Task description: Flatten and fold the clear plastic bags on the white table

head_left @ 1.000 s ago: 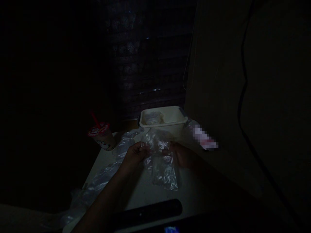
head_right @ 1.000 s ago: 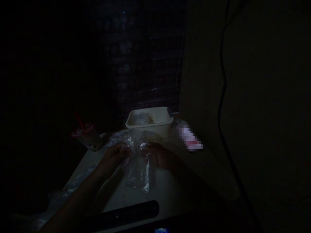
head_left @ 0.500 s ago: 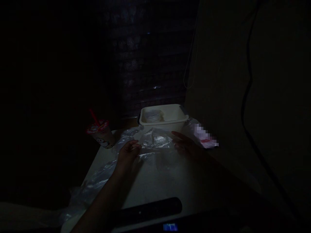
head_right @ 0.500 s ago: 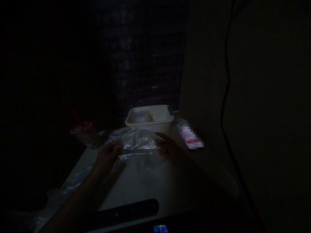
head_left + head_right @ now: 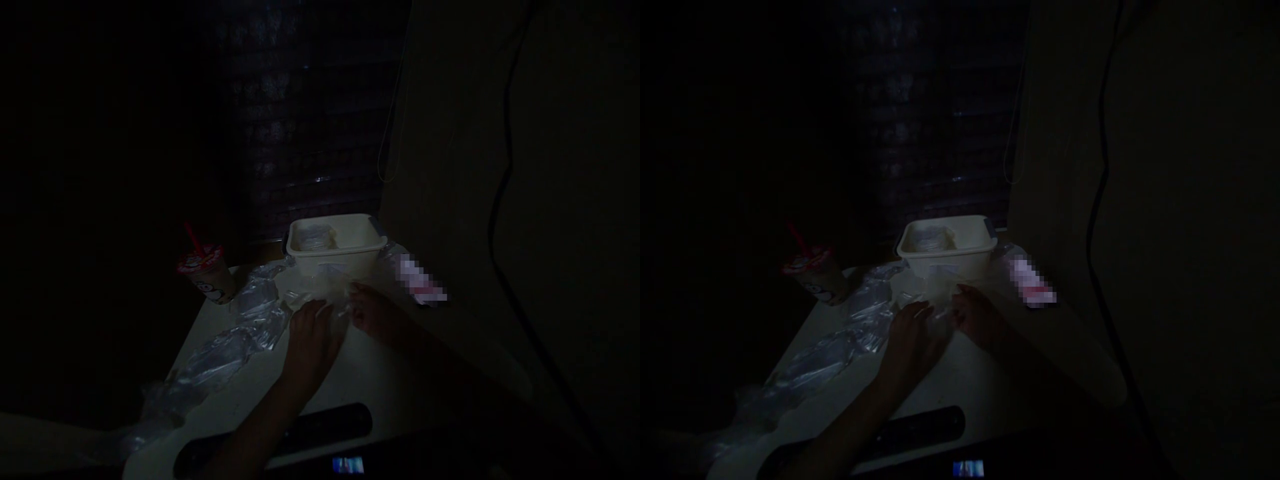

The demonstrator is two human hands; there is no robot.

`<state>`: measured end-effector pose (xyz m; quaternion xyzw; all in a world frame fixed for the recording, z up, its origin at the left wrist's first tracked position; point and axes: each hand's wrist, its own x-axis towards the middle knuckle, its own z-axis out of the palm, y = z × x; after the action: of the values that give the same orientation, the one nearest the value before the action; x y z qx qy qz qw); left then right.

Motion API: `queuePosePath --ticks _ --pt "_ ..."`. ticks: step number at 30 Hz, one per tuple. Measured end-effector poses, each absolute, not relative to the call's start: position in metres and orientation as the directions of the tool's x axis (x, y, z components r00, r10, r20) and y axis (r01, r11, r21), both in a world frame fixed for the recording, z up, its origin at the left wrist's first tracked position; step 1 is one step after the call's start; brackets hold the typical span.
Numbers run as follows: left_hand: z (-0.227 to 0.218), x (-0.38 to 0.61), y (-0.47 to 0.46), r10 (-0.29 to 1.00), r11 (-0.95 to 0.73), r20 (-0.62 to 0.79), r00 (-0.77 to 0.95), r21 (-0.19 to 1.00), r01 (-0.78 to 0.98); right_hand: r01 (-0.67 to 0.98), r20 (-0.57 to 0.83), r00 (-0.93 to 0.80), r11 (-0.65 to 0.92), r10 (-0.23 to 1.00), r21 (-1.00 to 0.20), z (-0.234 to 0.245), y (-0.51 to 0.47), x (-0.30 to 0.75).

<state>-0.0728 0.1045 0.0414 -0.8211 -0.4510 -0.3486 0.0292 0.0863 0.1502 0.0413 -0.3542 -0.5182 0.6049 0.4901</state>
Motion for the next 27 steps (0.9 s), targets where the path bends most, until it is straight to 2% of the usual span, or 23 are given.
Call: queuePosePath --ticks 5,8,10,12,14,16,18,20,22,27 --pt "0.056 -0.083 0.112 0.747 -0.590 0.628 0.217 0.476 0.652 -0.344 -0.069 -0.259 -0.158 0.964 -0.926 0.051 0.152 0.098" --pt "0.071 -0.092 0.112 0.840 -0.483 0.537 0.070 0.684 0.548 -0.462 -0.102 -0.242 -0.207 0.965 -0.862 0.056 0.155 0.107" --pt "0.082 -0.096 0.113 0.887 -0.398 0.460 -0.039 0.806 0.438 -0.469 -0.057 -0.225 -0.160 0.973 -0.869 0.060 0.156 0.109" --pt "0.095 -0.100 0.115 0.903 -0.364 0.414 -0.113 0.879 0.307 -0.346 0.033 -0.150 -0.021 0.988 -0.938 0.066 0.153 0.108" --pt "0.108 -0.103 0.117 0.906 -0.374 0.399 -0.139 0.910 0.179 -0.086 0.200 -0.053 0.195 0.978 -0.977 0.073 0.147 0.105" --pt "0.120 -0.105 0.118 0.915 -0.375 0.380 -0.135 0.925 0.057 0.201 0.408 -0.039 0.407 0.912 -0.891 0.078 0.140 0.098" --pt "0.130 -0.106 0.117 0.934 -0.342 0.335 -0.125 0.939 -0.038 0.377 0.547 -0.094 0.539 0.832 -0.754 0.083 0.134 0.091" --pt "0.137 -0.108 0.115 0.951 -0.295 0.284 -0.121 0.951 -0.089 0.435 0.596 -0.130 0.586 0.792 -0.683 0.088 0.130 0.083" --pt "0.141 -0.110 0.115 0.960 -0.257 0.242 -0.140 0.961 -0.106 0.453 0.617 -0.122 0.596 0.778 -0.663 0.094 0.130 0.078" --pt "0.137 -0.116 0.117 0.964 -0.227 0.218 -0.153 0.973 -0.041 0.434 0.676 -0.120 0.651 0.727 -0.623 0.109 0.131 0.076"
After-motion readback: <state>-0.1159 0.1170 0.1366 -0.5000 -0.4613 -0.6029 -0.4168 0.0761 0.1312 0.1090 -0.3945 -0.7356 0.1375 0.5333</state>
